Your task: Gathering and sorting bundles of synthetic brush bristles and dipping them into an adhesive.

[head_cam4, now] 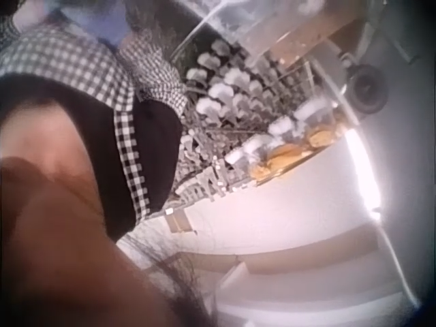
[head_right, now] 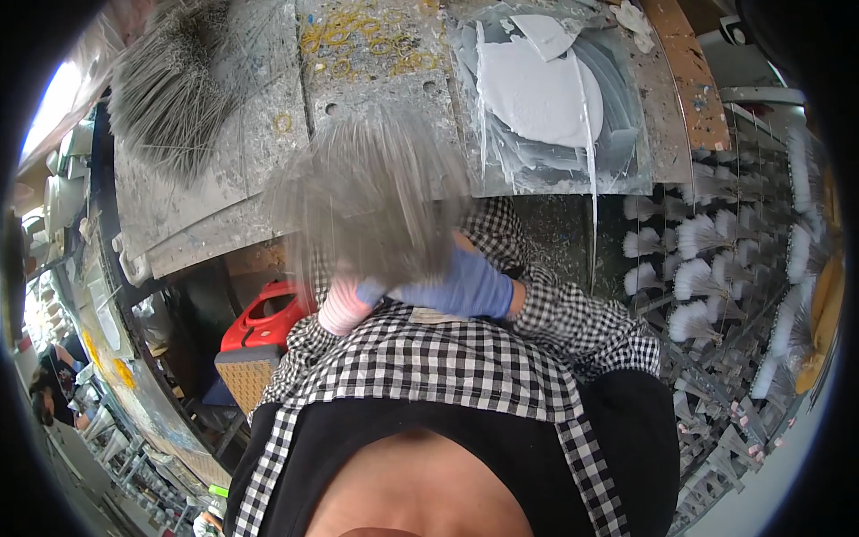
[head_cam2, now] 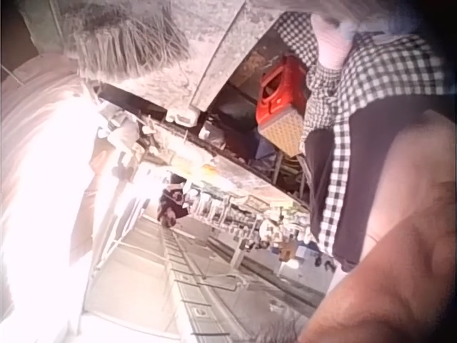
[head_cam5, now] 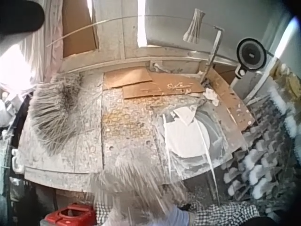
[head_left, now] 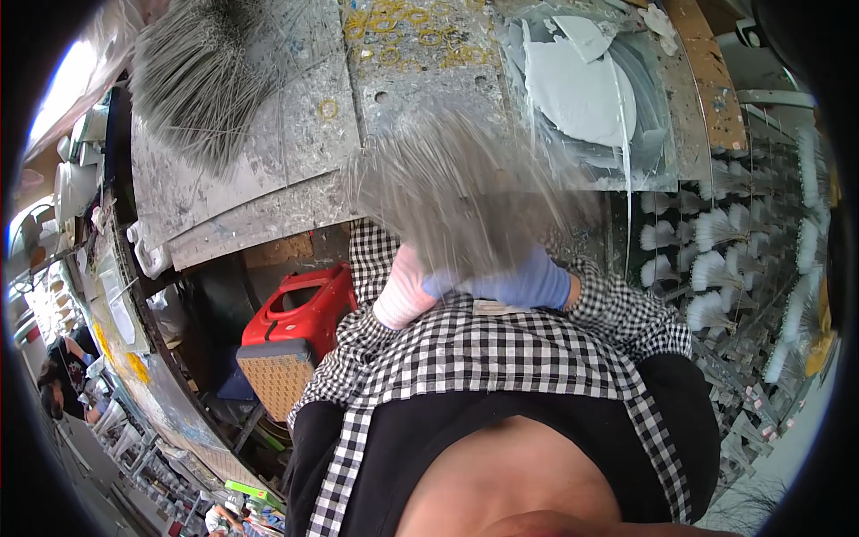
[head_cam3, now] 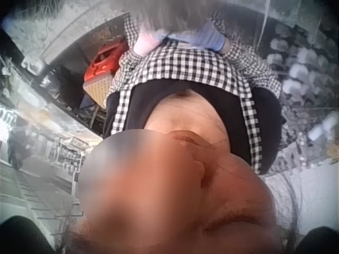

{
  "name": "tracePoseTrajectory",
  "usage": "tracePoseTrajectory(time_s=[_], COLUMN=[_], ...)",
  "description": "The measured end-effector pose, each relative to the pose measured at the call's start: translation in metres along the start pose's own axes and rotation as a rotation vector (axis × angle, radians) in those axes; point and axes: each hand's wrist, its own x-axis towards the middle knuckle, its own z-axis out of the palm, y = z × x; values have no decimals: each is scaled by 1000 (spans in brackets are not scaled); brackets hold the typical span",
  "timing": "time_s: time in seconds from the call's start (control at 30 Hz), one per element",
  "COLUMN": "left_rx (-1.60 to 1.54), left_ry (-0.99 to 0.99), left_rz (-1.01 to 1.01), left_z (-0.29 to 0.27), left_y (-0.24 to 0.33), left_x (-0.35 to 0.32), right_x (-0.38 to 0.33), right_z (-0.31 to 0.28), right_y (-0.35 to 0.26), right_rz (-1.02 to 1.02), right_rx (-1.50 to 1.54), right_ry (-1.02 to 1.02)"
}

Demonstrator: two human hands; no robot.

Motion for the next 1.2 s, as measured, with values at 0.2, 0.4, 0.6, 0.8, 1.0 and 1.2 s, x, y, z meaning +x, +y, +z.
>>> tracePoseTrajectory(time_s=[0.2,0.4,0.6,0.8,1.0,1.2], left_rx=[-519,-635,-530,0,-434,-401], left_ry=[169,-154,-4,-183,129,428], left_rz=[-673,-358,-309,63,-542,-277], left_z=[8,-15,10,-8,4,-6], left_y=[-32,-36,-44,-4,-27,7], left_x=[-19,1,29,25,4,10], right_x=[-36,-19,-16,-22,-32,-33], right_z=[24,7,14,14,11,7], right_y=[49,34,35,17,39,21], right_rz=[1093,1054,1074,181,1133,913], right_rx=[1158,1330,1495,325,1131,1018], right_ry=[-108,-318,-357,-109,-292,-258])
